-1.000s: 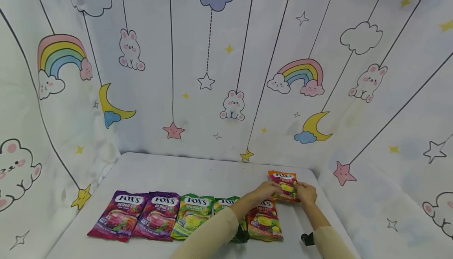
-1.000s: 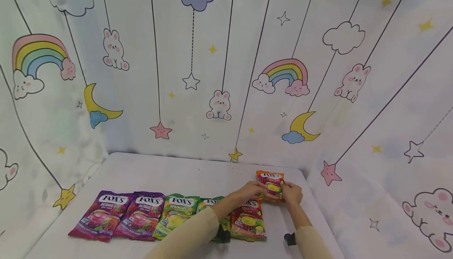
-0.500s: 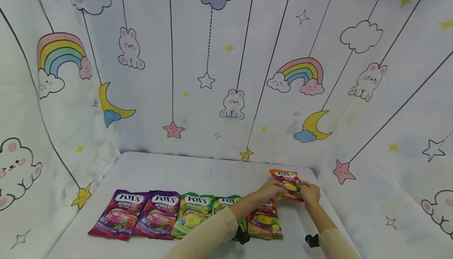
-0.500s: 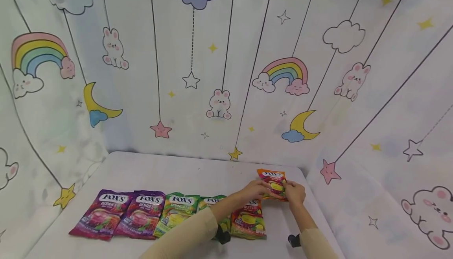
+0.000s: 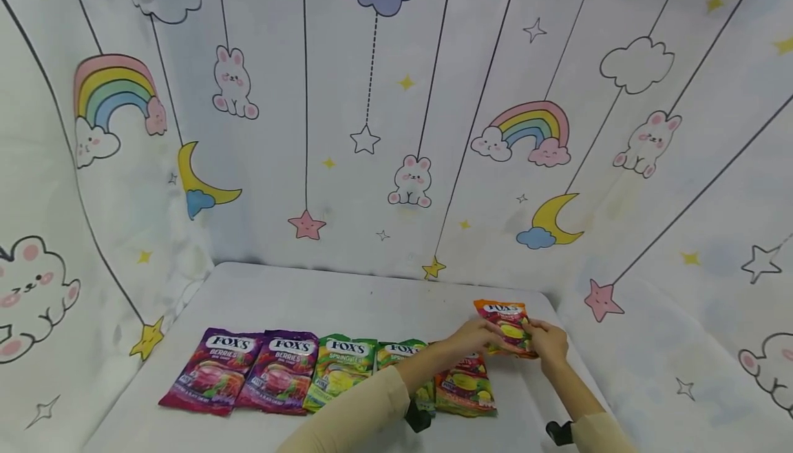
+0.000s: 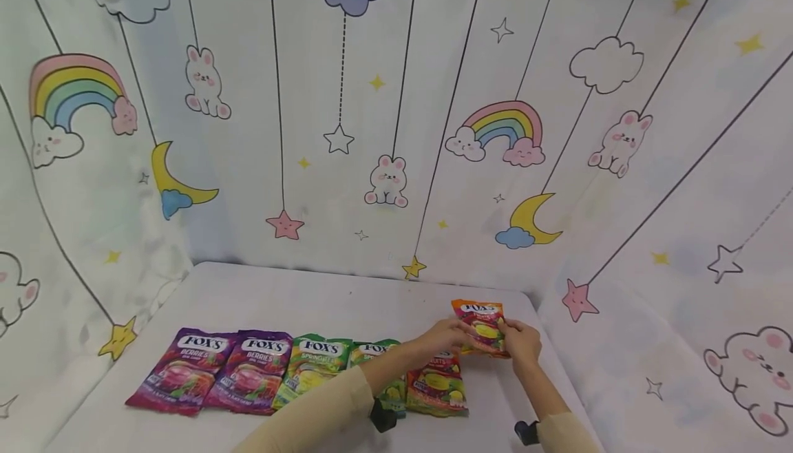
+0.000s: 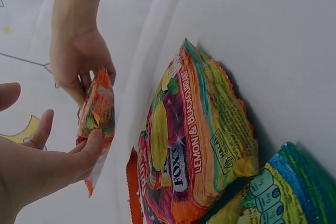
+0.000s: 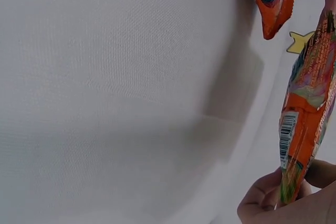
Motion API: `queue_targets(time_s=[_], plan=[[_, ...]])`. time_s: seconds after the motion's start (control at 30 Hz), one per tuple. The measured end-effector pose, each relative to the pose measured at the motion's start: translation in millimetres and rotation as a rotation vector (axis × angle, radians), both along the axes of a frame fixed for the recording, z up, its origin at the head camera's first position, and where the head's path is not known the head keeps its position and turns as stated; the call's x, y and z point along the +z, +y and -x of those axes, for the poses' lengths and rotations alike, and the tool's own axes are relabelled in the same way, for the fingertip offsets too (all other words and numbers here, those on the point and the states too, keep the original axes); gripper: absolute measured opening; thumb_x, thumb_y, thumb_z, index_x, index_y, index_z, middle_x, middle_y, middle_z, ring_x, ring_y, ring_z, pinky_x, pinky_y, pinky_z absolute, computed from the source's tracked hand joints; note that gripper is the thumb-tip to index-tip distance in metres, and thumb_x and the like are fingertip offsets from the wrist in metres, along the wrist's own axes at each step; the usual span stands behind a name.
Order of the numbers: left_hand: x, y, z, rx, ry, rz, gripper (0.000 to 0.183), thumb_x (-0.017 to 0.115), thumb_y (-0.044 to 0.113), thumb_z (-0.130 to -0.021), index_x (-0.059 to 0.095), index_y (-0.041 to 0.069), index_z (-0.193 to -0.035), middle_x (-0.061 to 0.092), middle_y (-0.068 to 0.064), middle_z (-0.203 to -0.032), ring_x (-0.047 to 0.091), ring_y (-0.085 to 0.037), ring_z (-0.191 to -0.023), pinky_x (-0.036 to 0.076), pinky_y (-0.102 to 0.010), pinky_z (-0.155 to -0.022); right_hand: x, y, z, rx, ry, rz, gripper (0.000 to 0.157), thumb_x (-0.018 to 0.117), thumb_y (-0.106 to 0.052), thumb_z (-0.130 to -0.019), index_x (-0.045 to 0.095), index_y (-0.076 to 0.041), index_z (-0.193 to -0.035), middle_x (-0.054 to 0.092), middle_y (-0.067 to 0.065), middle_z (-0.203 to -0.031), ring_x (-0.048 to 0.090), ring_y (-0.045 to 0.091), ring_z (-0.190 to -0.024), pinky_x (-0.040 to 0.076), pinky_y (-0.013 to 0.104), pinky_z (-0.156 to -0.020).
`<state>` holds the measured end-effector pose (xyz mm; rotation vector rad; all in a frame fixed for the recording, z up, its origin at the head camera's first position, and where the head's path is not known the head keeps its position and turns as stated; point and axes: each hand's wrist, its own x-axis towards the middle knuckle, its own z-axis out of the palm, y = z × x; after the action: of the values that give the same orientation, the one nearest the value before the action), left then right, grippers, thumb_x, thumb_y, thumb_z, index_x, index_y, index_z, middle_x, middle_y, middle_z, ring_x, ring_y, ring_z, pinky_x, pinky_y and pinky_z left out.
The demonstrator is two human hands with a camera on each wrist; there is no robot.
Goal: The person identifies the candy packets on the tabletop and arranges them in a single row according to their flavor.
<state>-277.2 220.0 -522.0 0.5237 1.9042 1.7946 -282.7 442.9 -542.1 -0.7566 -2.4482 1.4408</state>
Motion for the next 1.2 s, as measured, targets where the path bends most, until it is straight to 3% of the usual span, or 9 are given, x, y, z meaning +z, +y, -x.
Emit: queue_targets(time_s=[0.13, 0.3, 0.47, 0.57, 0.8, 0.97, 1.2], plan=[[3.7, -2.8, -9.5, -0.011, 0.034, 0.020, 0.033, 0.068, 0.025, -0.097, 0.071, 0.006, -0.123, 0.066, -0.001, -0.125, 0.061, -0.022, -0.108, 0.048, -0.058, -0.102, 1.4, 1.2, -6.0, 0.025, -0.006, 0.000, 0.050, 0.061, -0.031, -0.105, 0.062, 0.006, -0.138, 0.053, 0.028, -0.143, 0.049, 0.033, -0.115, 0.045, 0.031, -0.078], [2.7, -6.4, -20.8, -0.051, 0.076, 0.030, 0.033, 0.069, 0.025, -0.097, 0.070, 0.004, -0.122, 0.064, -0.004, -0.120, 0.058, -0.017, -0.098, 0.052, -0.039, -0.086, -0.2, 5.0, -14.3, 0.032, -0.023, 0.000, 0.050, 0.061, -0.031, -0.105, 0.061, 0.005, -0.140, 0.053, 0.028, -0.143, 0.050, 0.032, -0.113, 0.046, 0.032, -0.077], [0.8, -6.9, -29.0, -0.096, 0.103, 0.002, 0.033, 0.067, 0.021, -0.097, 0.069, 0.001, -0.123, 0.065, -0.001, -0.109, 0.057, -0.018, -0.086, 0.045, -0.026, -0.068, -1.0, 8.4, -24.1, 0.046, -0.031, 0.008, 0.053, 0.061, -0.033, -0.105, 0.059, 0.006, -0.141, 0.052, 0.029, -0.145, 0.050, 0.033, -0.114, 0.045, 0.033, -0.078], [2.2, -8.9, -34.8, -0.120, 0.083, 0.003, 0.034, 0.068, 0.022, -0.096, 0.068, 0.002, -0.124, 0.065, 0.001, -0.109, 0.058, -0.018, -0.087, 0.045, -0.026, -0.069, -1.2, 9.2, -30.6, 0.064, -0.033, 0.016, 0.055, 0.062, -0.034, -0.105, 0.059, 0.007, -0.141, 0.052, 0.029, -0.144, 0.050, 0.033, -0.112, 0.047, 0.031, -0.076], [-2.3, -11.7, -41.3, -0.181, 0.072, 0.022, 0.035, 0.067, 0.025, -0.097, 0.068, 0.007, -0.127, 0.064, 0.004, -0.104, 0.060, -0.017, -0.093, 0.052, -0.039, -0.082, -6.8, 10.7, -42.3, 0.068, -0.029, 0.004, 0.052, 0.061, -0.032, -0.105, 0.061, 0.008, -0.139, 0.056, 0.029, -0.140, 0.053, 0.031, -0.111, 0.048, 0.030, -0.073], [-5.4, -11.1, -46.1, -0.171, 0.067, 0.038, 0.033, 0.069, 0.027, -0.097, 0.070, 0.010, -0.125, 0.064, 0.003, -0.107, 0.058, -0.013, -0.092, 0.052, -0.042, -0.085, -7.9, 9.9, -48.3, 0.049, -0.040, -0.007, 0.052, 0.062, -0.032, -0.105, 0.061, 0.008, -0.138, 0.056, 0.030, -0.140, 0.053, 0.032, -0.111, 0.046, 0.033, -0.076], [-9.1, -11.8, -51.9, -0.178, 0.030, 0.027, 0.032, 0.069, 0.023, -0.095, 0.070, 0.010, -0.124, 0.064, 0.001, -0.101, 0.063, -0.020, -0.090, 0.056, -0.043, -0.083, -10.7, 7.9, -55.0, 0.046, -0.076, -0.003, 0.053, 0.061, -0.031, -0.105, 0.059, 0.008, -0.140, 0.052, 0.031, -0.144, 0.051, 0.035, -0.116, 0.045, 0.036, -0.079]])
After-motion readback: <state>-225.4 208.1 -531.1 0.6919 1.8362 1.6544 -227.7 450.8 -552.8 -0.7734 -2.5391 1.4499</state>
